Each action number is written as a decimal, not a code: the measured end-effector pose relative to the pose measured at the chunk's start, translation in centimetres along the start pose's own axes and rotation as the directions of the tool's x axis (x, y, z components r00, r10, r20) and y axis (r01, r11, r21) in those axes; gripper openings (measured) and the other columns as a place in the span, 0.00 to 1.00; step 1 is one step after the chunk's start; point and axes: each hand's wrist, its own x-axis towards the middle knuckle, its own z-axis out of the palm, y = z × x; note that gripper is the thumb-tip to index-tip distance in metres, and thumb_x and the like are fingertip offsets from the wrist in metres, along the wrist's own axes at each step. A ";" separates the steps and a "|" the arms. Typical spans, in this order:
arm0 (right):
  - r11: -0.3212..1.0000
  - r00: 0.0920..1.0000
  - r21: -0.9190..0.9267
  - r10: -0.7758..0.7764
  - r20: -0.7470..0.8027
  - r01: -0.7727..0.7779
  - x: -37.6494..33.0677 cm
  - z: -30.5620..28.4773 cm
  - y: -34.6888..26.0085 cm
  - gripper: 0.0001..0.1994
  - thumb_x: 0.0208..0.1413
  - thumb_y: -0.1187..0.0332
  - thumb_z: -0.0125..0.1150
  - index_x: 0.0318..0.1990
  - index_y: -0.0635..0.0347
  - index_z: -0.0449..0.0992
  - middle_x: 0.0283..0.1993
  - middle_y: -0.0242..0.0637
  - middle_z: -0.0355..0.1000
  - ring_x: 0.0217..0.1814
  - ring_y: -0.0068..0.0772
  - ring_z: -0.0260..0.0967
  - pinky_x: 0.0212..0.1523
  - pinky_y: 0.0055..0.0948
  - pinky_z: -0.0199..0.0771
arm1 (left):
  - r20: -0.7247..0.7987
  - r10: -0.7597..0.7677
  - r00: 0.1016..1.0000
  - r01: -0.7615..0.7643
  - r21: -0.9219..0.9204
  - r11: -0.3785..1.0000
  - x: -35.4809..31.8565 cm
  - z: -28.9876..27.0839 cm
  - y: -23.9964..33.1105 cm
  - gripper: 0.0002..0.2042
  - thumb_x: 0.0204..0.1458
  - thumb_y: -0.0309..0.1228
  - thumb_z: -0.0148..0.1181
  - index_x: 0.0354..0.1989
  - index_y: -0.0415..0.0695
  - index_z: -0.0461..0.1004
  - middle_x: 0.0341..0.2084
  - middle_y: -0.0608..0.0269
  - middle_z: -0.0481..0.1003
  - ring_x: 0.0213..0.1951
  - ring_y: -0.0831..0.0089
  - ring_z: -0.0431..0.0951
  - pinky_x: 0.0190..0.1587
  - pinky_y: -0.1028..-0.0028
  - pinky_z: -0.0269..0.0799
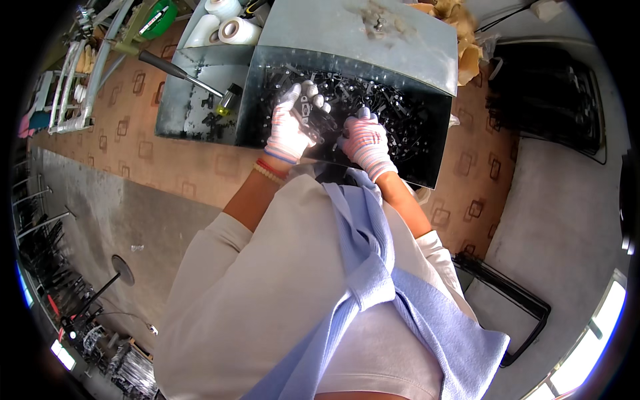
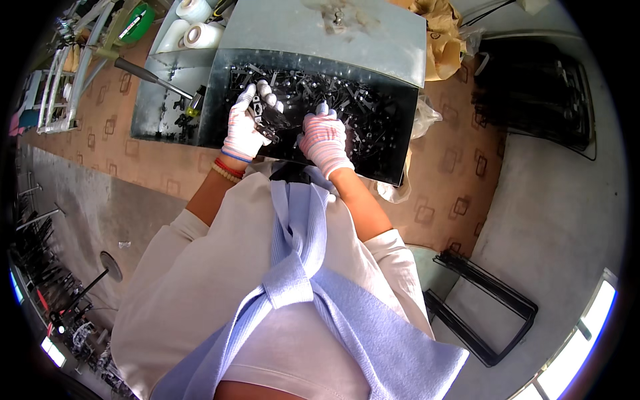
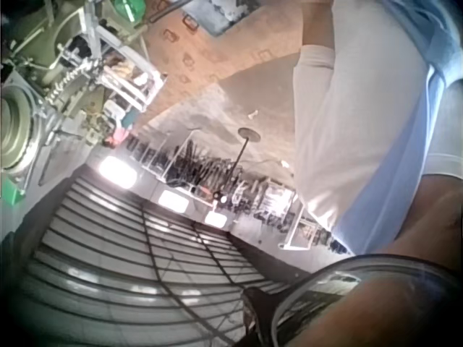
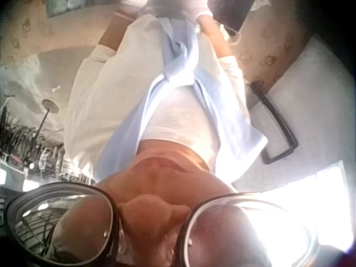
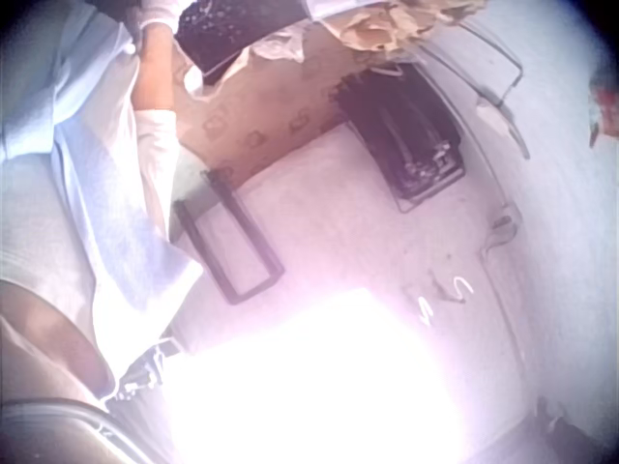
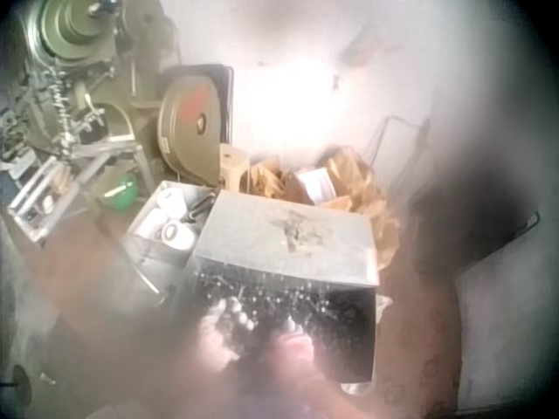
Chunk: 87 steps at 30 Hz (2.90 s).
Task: The person walks through a workshop area and approaches a metal bin filled with small black components. They use gloved hands to pick up, inspect, and sort the components within the bin, occasionally moving them between hands.
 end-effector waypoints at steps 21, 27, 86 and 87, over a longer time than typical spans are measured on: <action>0.971 0.991 -0.240 -0.049 -0.121 0.019 -0.7 0.6 -1.3 0.25 0.44 0.49 0.56 0.44 0.58 0.72 0.56 0.48 0.60 0.56 0.44 0.60 0.49 0.38 0.62 | -0.135 -0.057 0.989 0.058 0.002 0.998 0.0 -0.2 -0.4 0.12 0.57 0.31 0.46 0.46 0.43 0.69 0.47 0.58 0.71 0.50 0.62 0.70 0.54 0.62 0.66; 0.969 0.991 -0.240 -0.091 -0.093 0.066 0.1 0.5 -0.6 0.16 0.41 0.51 0.58 0.31 0.52 0.77 0.45 0.43 0.69 0.49 0.43 0.64 0.44 0.38 0.65 | -0.238 0.015 0.971 -0.003 0.050 0.999 -0.4 1.3 -0.4 0.08 0.53 0.32 0.51 0.36 0.43 0.71 0.34 0.61 0.74 0.40 0.64 0.74 0.47 0.65 0.69; 0.351 0.989 0.935 -0.150 0.013 0.041 -2.4 -3.3 1.6 0.10 0.47 0.76 0.57 0.38 0.66 0.67 0.27 0.33 0.69 0.26 0.17 0.62 0.28 0.19 0.65 | -0.133 -0.200 0.971 0.239 0.470 0.850 -0.9 0.6 -0.6 0.15 0.55 0.35 0.50 0.49 0.44 0.70 0.37 0.72 0.74 0.32 0.84 0.70 0.37 0.82 0.69; 0.362 0.986 0.932 -0.154 0.068 -0.007 -2.8 -3.9 1.5 0.10 0.48 0.76 0.57 0.38 0.66 0.67 0.26 0.33 0.69 0.25 0.17 0.62 0.27 0.18 0.65 | -0.134 -0.201 0.970 0.240 0.435 0.868 -1.0 0.6 -0.6 0.14 0.55 0.35 0.50 0.49 0.45 0.70 0.37 0.72 0.74 0.32 0.84 0.70 0.37 0.82 0.69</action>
